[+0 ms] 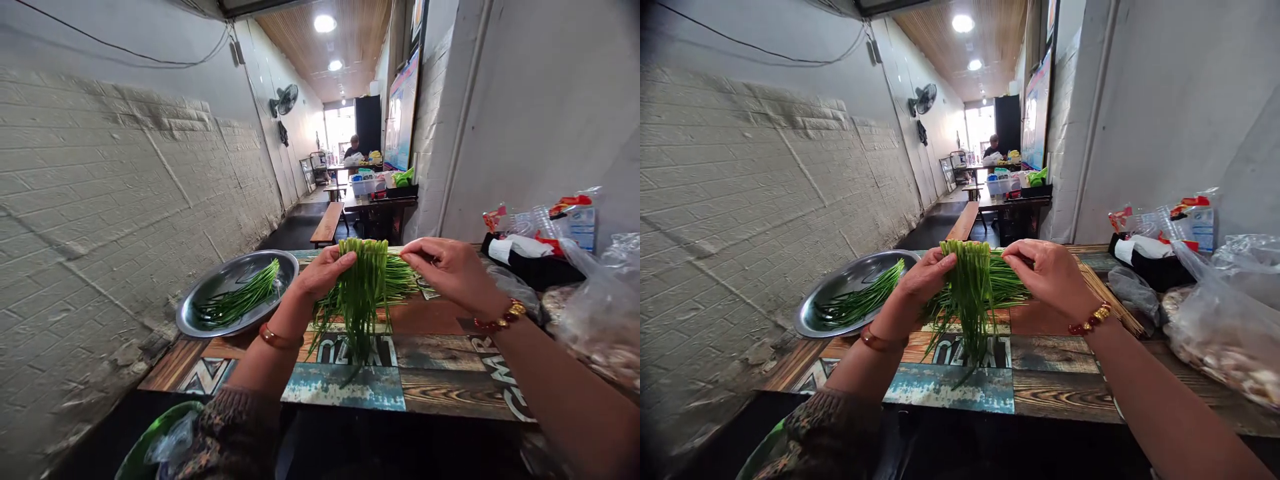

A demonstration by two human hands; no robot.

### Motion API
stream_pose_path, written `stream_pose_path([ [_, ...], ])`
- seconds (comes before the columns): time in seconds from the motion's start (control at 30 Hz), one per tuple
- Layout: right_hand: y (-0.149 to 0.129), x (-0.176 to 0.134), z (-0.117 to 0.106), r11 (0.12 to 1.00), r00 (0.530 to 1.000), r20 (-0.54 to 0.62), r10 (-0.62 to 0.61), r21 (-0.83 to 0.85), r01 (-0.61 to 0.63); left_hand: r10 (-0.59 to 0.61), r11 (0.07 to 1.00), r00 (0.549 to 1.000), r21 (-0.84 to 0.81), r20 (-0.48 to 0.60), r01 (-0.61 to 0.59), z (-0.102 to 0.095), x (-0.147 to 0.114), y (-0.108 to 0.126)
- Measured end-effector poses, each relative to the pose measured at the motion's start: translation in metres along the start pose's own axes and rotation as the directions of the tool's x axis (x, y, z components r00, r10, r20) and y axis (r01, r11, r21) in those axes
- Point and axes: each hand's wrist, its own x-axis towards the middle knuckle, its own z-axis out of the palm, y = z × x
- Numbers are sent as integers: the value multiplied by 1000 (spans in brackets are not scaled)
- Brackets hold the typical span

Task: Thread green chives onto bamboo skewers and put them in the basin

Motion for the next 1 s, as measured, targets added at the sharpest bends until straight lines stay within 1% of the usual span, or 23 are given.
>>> stream_pose_path([
  [0.07,-4,0,2,1000,1000,-6,-6,-8,6,-36,998,999,-45,-40,34,2,-5,-6],
  [0.13,-6,-1,3,999,999,23,-26,-19,26,-72,993,996,-102,-60,66,5,-11,-9],
  [0.27,-10,-5,4,995,987,134,-93,-29,98,-116,960,993,-259,-11,110,16,-21,-12],
  [0.33,-12,-7,6,991,982,153,-109,-62,120,-126,943,992,-310,-1,120,21,-25,-14],
  [0.47,-14,-10,13,983,978,169,-122,-116,143,-159,919,987,-369,-23,140,25,-31,-20],
  [0.57,-16,-12,19,986,978,174,-112,-105,132,-162,912,986,-389,-45,132,25,-34,-24],
  [0.7,-16,-13,20,995,981,182,-64,-65,77,-157,914,987,-383,-29,134,24,-37,-27],
  [0.8,-15,-14,19,1000,967,253,-23,0,23,-177,919,983,-364,-37,152,24,-38,-27],
  [0.87,-14,-18,20,1000,955,297,-19,12,16,-184,919,983,-359,-28,162,25,-40,-28],
  [0.93,-13,-25,24,997,959,280,-52,-44,67,-193,912,981,-373,-18,173,26,-41,-31],
  [1.0,-10,-35,30,978,976,181,-119,-150,147,-207,899,978,-397,-20,182,27,-42,-38],
])
